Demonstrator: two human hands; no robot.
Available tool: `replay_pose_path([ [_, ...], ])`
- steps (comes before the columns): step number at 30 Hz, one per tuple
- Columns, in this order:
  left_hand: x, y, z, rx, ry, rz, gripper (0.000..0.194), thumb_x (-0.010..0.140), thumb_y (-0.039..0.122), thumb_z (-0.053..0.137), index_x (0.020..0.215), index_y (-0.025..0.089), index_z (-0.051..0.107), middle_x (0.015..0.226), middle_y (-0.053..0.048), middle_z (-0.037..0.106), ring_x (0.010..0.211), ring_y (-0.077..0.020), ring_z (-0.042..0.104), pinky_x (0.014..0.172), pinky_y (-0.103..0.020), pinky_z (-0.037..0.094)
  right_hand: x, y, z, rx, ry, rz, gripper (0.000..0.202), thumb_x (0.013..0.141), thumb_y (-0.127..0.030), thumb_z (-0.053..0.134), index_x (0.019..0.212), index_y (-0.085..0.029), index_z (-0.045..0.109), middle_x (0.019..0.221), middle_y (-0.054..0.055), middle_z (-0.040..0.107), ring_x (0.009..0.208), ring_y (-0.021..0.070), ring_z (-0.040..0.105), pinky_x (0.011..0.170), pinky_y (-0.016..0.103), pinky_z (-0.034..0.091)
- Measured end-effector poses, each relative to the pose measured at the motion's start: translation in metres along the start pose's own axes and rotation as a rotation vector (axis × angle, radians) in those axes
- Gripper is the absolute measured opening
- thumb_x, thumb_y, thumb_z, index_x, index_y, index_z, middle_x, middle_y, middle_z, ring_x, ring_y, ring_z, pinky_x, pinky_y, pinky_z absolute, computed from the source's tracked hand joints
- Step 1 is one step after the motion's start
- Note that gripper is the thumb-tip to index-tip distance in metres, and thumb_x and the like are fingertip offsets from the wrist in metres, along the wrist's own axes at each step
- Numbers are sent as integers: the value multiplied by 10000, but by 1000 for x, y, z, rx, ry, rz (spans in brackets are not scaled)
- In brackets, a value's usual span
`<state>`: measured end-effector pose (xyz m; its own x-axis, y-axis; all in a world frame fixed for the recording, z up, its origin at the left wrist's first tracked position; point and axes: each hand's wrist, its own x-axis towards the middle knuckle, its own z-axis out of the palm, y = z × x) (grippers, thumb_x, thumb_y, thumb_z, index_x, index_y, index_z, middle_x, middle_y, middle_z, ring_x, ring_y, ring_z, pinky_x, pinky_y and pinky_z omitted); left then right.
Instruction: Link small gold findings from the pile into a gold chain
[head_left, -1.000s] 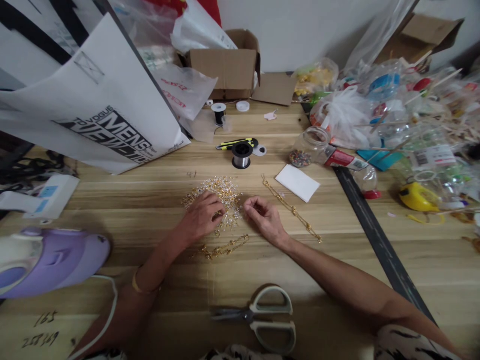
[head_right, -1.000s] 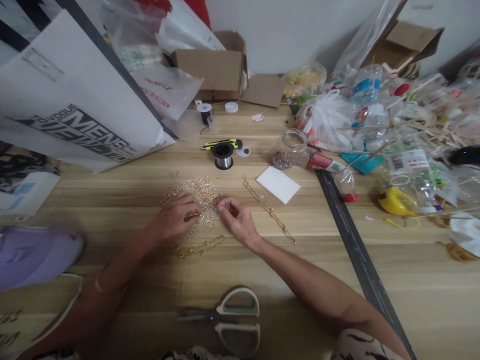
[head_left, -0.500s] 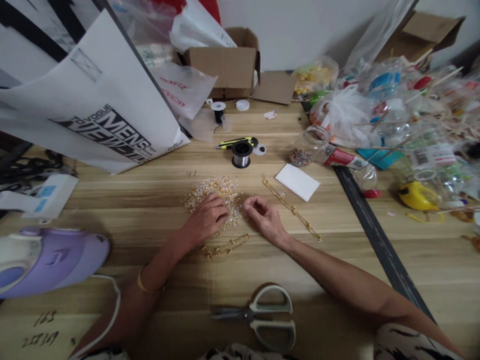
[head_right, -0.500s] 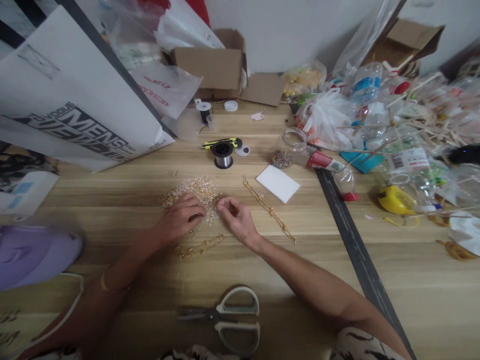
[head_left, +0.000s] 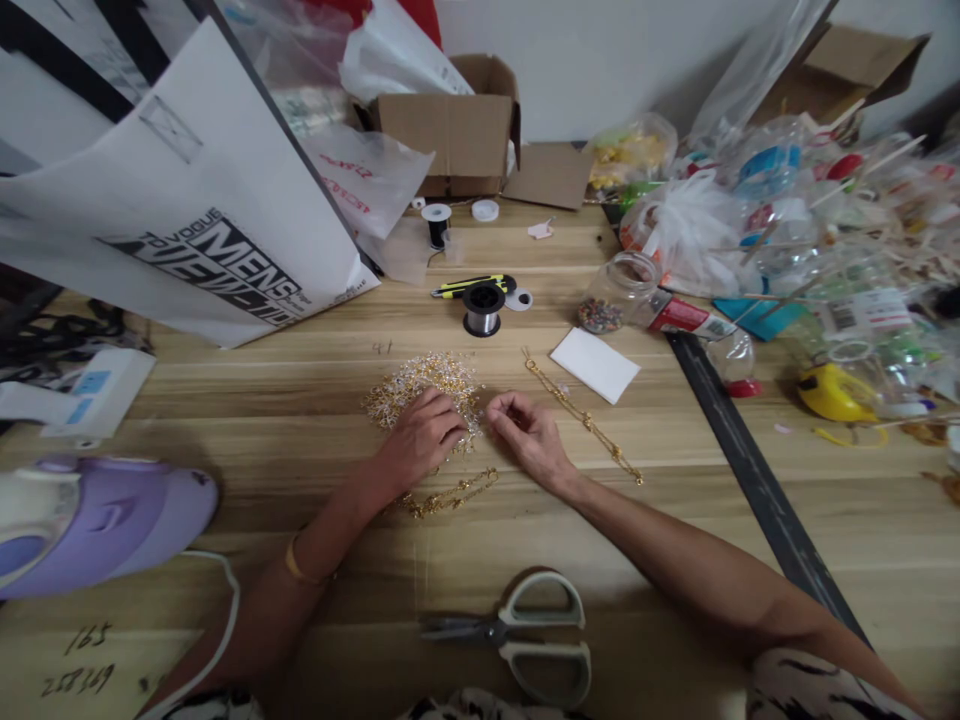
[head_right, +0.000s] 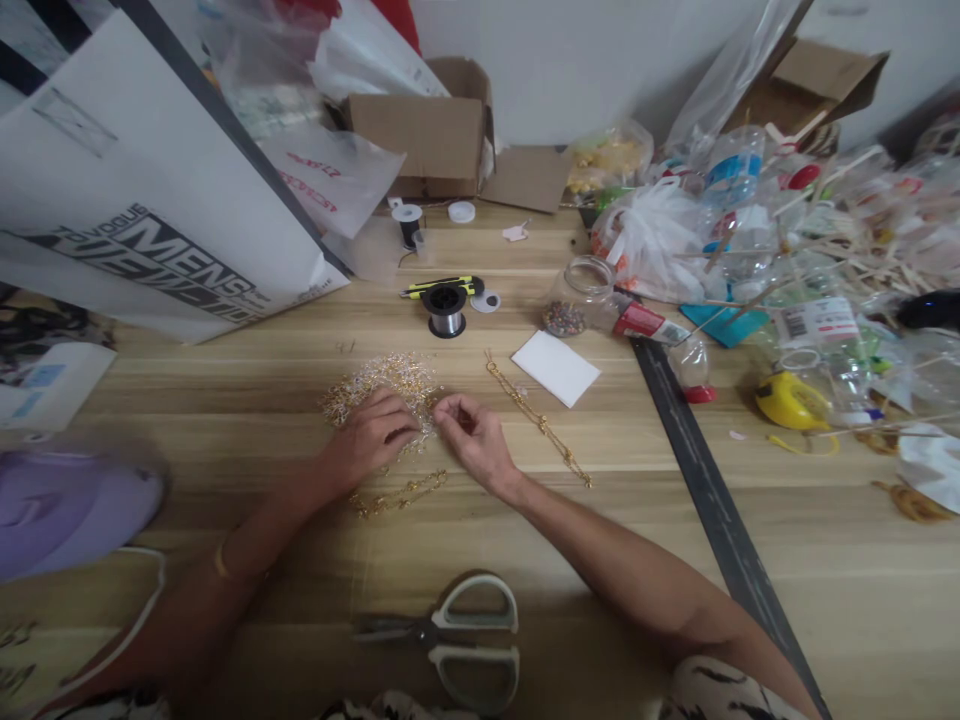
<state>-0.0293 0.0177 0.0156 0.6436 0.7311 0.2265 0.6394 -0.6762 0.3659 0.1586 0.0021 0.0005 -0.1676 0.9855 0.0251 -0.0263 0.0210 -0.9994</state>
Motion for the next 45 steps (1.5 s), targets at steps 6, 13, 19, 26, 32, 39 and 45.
replay_pose_path([
  [6, 0, 0, 3, 30, 0, 13, 202, 904, 183, 510, 767, 155, 655, 789, -61, 579, 878, -215, 484, 836, -394, 445, 0, 1, 0, 6, -2, 12, 297, 813, -461, 612, 774, -172, 558, 663, -12, 499, 585, 111, 434, 548, 242, 357],
  [13, 1, 3, 2, 130, -24, 38, 231, 922, 203, 483, 760, 150, 639, 798, -66, 571, 881, -222, 470, 842, -385, 426, 0, 0, 0, 14, -2, 13, 289, 821, -450, 607, 768, -170, 558, 655, -10, 501, 583, 110, 434, 542, 241, 354],
  [19, 2, 5, 2, 141, -24, 47, 261, 927, 179, 450, 723, 155, 612, 779, -69, 567, 867, -221, 474, 803, -371, 430, 0, -1, 1, 9, 5, 23, 280, 819, -440, 608, 764, -171, 556, 648, -13, 494, 574, 107, 428, 533, 239, 351],
  [26, 2, 4, -1, -78, 184, -52, 145, 861, 159, 557, 736, 163, 630, 744, -48, 633, 808, -187, 537, 771, -325, 457, -1, -1, 0, 0, -12, -2, 261, 834, -420, 598, 781, -167, 561, 657, -13, 496, 571, 105, 422, 534, 237, 350],
  [32, 1, 11, -2, -497, 266, -285, 57, 774, 157, 623, 732, 153, 661, 732, -36, 697, 696, -146, 622, 699, -268, 487, -3, 0, 1, -101, -29, -104, 206, 859, -349, 575, 791, -155, 578, 667, -5, 519, 593, 107, 448, 542, 226, 357],
  [39, 1, 10, -2, -929, 227, -480, 87, 689, 212, 701, 715, 130, 693, 701, -45, 718, 651, -144, 651, 643, -236, 513, -7, 1, 1, -222, -50, -294, 142, 888, -276, 548, 812, -166, 595, 724, 21, 556, 656, 127, 511, 591, 243, 412],
  [45, 1, 9, -2, -983, 247, -461, 81, 662, 185, 730, 709, 128, 695, 697, -43, 713, 659, -137, 652, 656, -233, 517, -8, 3, 0, -271, -72, -361, 104, 894, -237, 541, 829, -172, 590, 732, 27, 571, 668, 134, 533, 601, 251, 424],
])
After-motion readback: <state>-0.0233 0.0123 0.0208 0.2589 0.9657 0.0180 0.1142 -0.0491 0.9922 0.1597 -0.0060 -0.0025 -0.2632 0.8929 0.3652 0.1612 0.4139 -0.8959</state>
